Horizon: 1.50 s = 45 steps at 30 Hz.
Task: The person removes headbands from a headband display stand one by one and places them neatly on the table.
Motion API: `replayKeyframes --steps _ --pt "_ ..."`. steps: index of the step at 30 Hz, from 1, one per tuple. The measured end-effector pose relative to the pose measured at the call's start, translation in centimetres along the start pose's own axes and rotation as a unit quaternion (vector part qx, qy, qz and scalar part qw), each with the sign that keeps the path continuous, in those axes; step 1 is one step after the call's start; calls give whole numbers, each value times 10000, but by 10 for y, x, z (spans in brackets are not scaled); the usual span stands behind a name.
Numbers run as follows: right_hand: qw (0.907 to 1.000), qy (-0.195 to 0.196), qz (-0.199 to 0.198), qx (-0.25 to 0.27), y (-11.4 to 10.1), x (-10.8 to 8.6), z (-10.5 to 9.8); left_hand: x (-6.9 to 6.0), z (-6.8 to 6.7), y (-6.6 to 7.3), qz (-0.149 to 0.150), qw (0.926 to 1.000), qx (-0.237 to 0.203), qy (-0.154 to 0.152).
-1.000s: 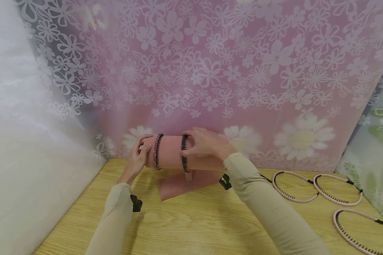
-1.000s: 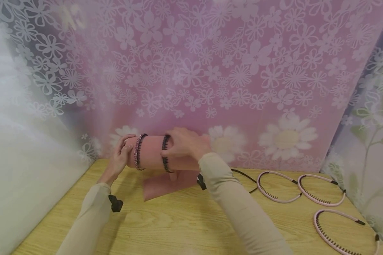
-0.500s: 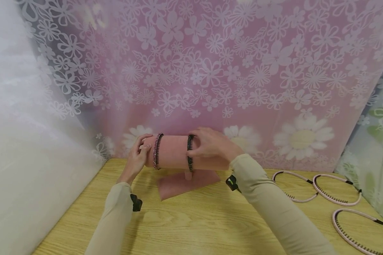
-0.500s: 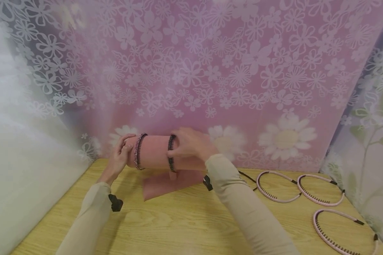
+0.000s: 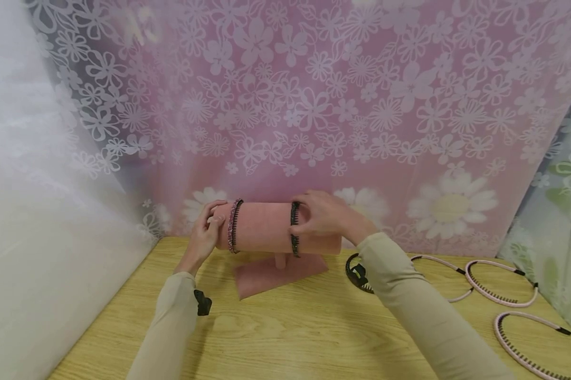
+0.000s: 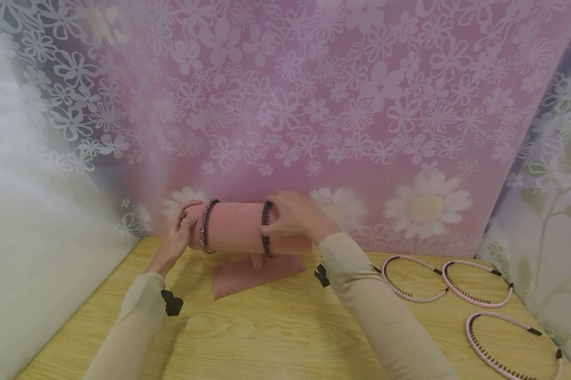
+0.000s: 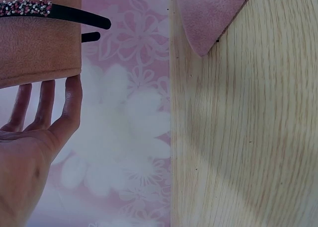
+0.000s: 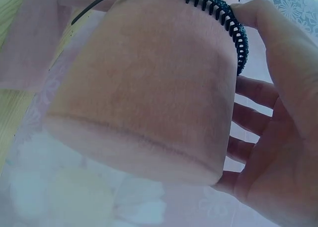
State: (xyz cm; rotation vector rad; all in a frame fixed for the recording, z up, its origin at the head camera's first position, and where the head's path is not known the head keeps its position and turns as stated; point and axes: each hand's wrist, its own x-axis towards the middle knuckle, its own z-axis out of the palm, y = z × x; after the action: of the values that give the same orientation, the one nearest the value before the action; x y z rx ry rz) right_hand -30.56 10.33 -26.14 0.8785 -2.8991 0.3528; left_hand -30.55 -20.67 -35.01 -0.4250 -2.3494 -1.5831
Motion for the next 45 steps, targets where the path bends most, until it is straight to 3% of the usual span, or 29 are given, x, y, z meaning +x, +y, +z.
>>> replayKeyframes --steps 25,34,45 --pt "9992 84 386 48 31 -34 -10 0 0 0 23 10000 -41 18" --pt "9992 255 287 59 40 -40 -11 0 0 0 31 10000 -63 -24" --pt "9993 110 173 323 45 -49 -14 0 0 -1 55 10000 -4 14"
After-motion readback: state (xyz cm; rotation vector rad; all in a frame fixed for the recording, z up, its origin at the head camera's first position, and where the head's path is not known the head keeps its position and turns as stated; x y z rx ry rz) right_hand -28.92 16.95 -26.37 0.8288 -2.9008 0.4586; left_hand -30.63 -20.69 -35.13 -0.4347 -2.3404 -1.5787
